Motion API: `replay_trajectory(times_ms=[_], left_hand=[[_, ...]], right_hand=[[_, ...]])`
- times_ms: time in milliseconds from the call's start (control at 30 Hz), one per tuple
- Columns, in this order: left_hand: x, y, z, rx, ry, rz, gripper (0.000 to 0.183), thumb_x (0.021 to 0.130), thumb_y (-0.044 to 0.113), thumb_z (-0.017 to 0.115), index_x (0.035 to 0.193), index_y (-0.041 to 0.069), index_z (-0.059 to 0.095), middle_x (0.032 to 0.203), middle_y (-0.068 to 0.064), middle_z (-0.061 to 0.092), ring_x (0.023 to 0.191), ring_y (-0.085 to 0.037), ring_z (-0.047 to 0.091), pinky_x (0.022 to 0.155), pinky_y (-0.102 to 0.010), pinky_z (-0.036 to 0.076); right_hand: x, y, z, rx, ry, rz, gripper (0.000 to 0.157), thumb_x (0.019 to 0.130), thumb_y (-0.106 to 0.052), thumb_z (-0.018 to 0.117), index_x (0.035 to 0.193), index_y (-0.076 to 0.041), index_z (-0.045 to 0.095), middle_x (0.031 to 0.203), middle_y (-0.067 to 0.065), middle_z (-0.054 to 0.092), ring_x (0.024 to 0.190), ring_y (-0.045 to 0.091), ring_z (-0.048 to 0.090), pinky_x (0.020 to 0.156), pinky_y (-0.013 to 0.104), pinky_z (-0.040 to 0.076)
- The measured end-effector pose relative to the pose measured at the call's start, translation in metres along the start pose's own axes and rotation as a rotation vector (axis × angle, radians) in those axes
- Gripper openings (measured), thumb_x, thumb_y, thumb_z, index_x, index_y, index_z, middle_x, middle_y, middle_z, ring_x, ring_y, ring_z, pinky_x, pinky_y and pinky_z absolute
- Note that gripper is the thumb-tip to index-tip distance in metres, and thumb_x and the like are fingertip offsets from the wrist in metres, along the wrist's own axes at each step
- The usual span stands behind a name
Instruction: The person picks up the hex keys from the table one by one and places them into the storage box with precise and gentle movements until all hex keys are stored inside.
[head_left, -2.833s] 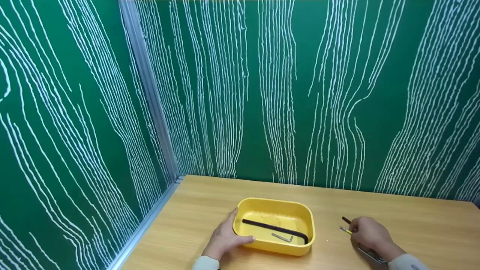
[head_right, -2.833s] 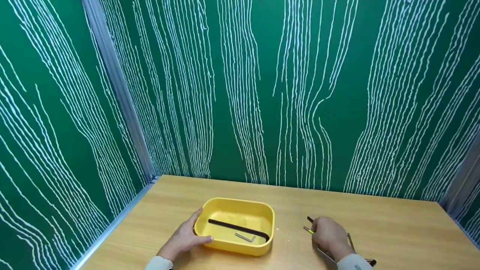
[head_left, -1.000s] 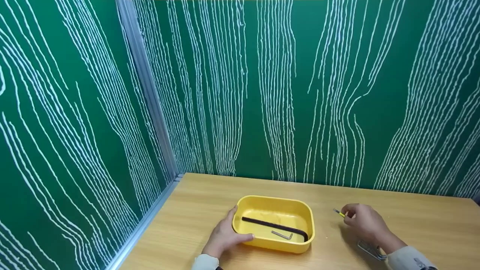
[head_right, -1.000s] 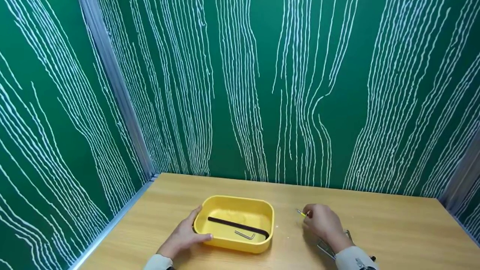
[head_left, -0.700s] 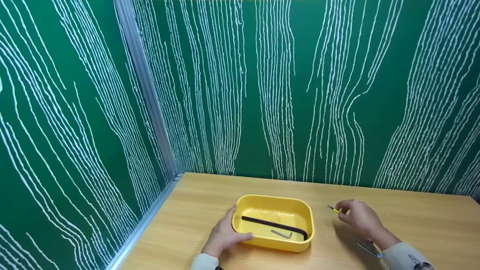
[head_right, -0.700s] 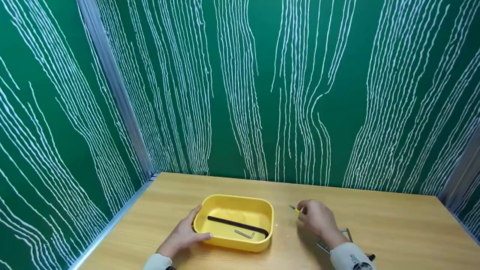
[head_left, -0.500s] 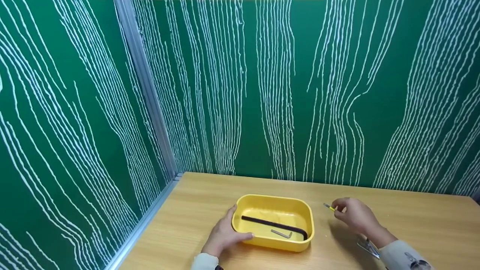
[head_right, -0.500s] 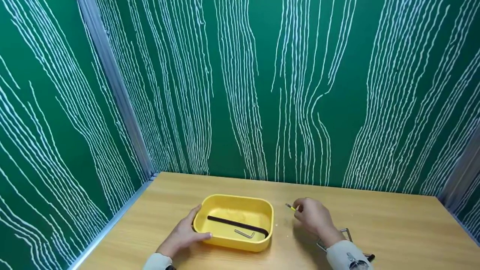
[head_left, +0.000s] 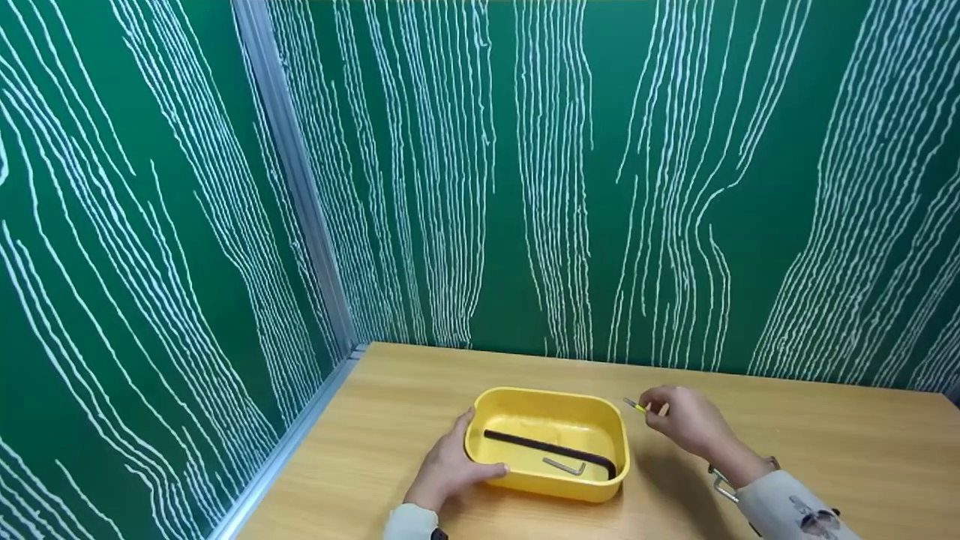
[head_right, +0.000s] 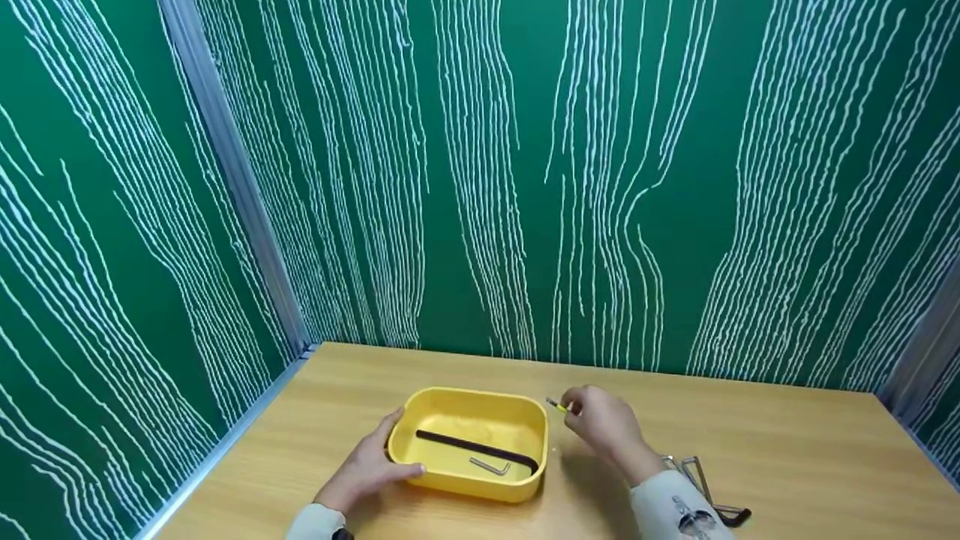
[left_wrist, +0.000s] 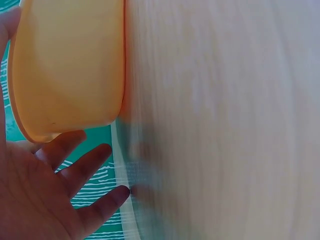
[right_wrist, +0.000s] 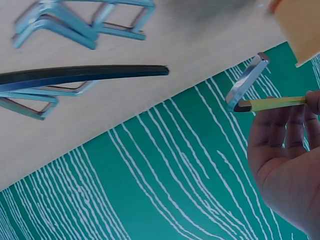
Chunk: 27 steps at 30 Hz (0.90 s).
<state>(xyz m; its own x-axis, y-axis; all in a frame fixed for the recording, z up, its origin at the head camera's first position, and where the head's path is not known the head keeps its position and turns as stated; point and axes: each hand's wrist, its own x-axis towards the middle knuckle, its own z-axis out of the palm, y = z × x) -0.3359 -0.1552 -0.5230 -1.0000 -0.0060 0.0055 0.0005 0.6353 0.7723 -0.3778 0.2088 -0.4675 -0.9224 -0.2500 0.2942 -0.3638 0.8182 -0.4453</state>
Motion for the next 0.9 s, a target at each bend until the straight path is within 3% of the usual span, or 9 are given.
replay_trajectory(times_ms=[300,567,900], left_hand=[[0.002,0.001,0.0,-0.022,-0.012,-0.015,0.11,0.044,0.056,0.078,0.136,0.036,0.022,0.134,0.003,0.039,0.111,-0.016,0.042,0.1,-0.047,0.028],[0.001,0.001,0.0,-0.043,-0.009,-0.036,0.111,0.042,0.056,0.078,0.135,0.037,0.022,0.135,0.005,0.039,0.111,-0.016,0.041,0.1,-0.048,0.028],[0.001,0.001,-0.002,-0.013,-0.01,-0.002,0.11,0.043,0.057,0.077,0.136,0.033,0.023,0.133,0.002,0.041,0.111,-0.016,0.043,0.099,-0.047,0.029]], right_hand=[[0.006,-0.018,0.0,0.032,-0.03,0.02,0.017,0.076,-0.011,0.063,0.091,-0.019,0.065,0.081,-0.004,0.059,0.068,0.014,0.05,0.059,0.026,0.046],[0.011,-0.032,0.004,0.038,-0.017,-0.031,0.013,0.076,-0.013,0.063,0.087,-0.019,0.066,0.077,-0.007,0.059,0.067,0.012,0.05,0.059,0.024,0.045],[0.015,-0.043,0.01,0.056,-0.02,-0.05,0.014,0.075,-0.012,0.063,0.086,-0.021,0.065,0.076,-0.008,0.057,0.065,0.011,0.049,0.058,0.022,0.045]])
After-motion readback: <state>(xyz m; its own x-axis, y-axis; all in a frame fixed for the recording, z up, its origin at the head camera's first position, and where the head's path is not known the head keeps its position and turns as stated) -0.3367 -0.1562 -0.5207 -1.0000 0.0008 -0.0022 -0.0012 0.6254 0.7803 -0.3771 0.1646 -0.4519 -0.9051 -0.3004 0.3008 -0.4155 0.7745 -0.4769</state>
